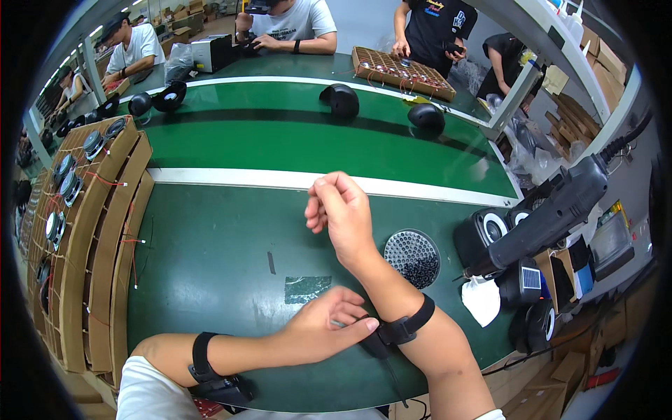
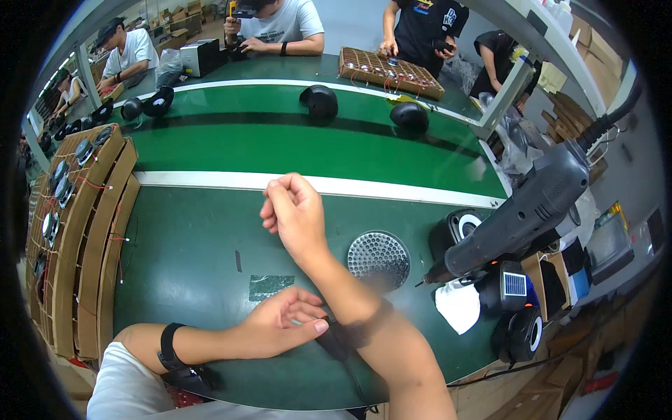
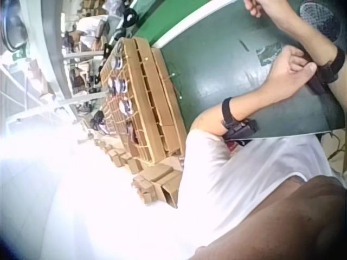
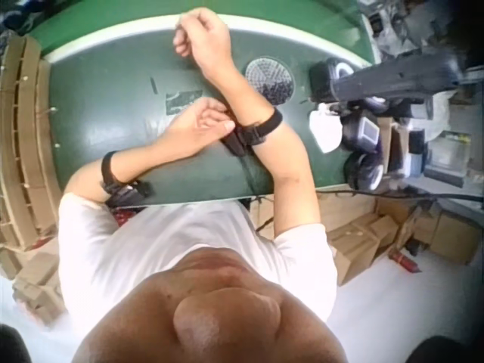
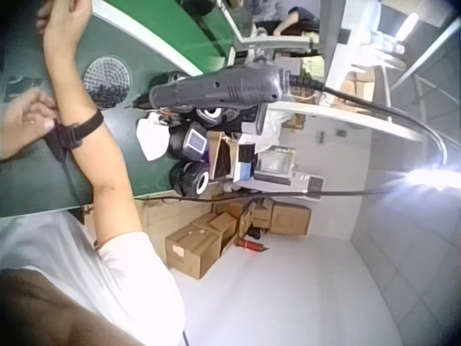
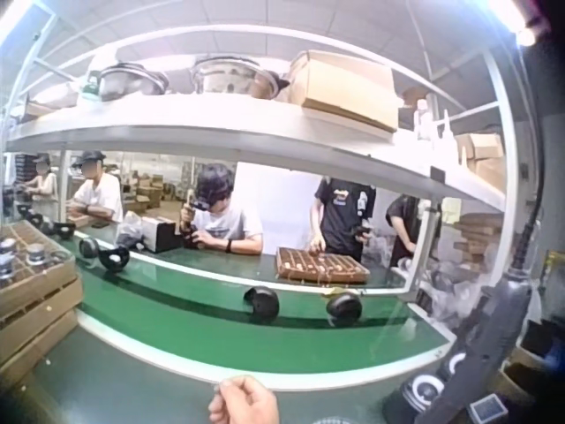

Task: Assembling a speaker unit by inserting components and securing them with an electric screwdriver.

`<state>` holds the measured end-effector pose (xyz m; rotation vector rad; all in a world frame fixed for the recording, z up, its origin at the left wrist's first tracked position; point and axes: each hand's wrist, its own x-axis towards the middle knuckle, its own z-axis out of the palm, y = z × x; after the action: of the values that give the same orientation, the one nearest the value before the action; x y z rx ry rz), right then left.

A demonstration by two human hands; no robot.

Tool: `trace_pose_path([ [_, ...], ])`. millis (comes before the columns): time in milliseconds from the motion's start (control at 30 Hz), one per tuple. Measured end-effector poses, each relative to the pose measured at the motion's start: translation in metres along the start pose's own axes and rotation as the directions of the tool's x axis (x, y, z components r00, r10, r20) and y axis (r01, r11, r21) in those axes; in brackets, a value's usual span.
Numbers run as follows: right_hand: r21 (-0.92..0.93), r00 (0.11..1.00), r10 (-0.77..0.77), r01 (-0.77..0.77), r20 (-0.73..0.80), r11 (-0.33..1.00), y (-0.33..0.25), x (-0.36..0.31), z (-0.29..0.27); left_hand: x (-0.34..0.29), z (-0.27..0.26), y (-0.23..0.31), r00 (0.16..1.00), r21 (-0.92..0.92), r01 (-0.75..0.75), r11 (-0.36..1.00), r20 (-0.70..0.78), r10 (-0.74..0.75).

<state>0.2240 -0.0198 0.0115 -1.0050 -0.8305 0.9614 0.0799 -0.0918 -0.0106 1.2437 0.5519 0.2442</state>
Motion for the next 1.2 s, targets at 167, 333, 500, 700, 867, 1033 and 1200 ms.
trace_pose_path([
  [167,-0.156,0.994,0.08,-0.091,-0.074,0.984,0.047,0.001,-0.015,0.004,0.0,0.017,0.79,0.737,-0.509,0.444,0.195,0.582],
  [333,-0.475,0.979,-0.2,0.193,0.037,0.858,0.052,0.001,-0.003,0.007,0.021,0.026,0.798,0.824,-0.46,0.332,0.219,0.562],
  [500,-0.559,0.979,-0.2,0.185,0.034,0.808,0.051,-0.003,-0.005,0.009,0.035,0.041,0.772,0.88,-0.441,0.176,0.271,0.575],
  [700,-0.6,0.964,-0.255,0.249,0.076,0.76,0.051,-0.01,-0.005,0.0,0.049,0.052,0.837,0.886,-0.41,0.217,0.272,0.474],
  [867,-0.62,0.96,-0.26,0.264,0.099,0.738,0.051,-0.01,-0.007,0.001,0.051,0.066,0.914,0.94,-0.296,0.168,0.228,0.335],
  [1033,-0.674,0.966,-0.198,0.258,0.166,0.692,0.059,-0.01,0.012,0.023,0.035,0.059,0.75,0.847,-0.501,0.179,0.321,0.578],
  [1200,-0.725,0.96,-0.207,0.277,0.187,0.631,0.037,-0.023,-0.016,0.064,0.08,-0.005,0.636,0.78,-0.621,0.078,0.444,0.631],
])
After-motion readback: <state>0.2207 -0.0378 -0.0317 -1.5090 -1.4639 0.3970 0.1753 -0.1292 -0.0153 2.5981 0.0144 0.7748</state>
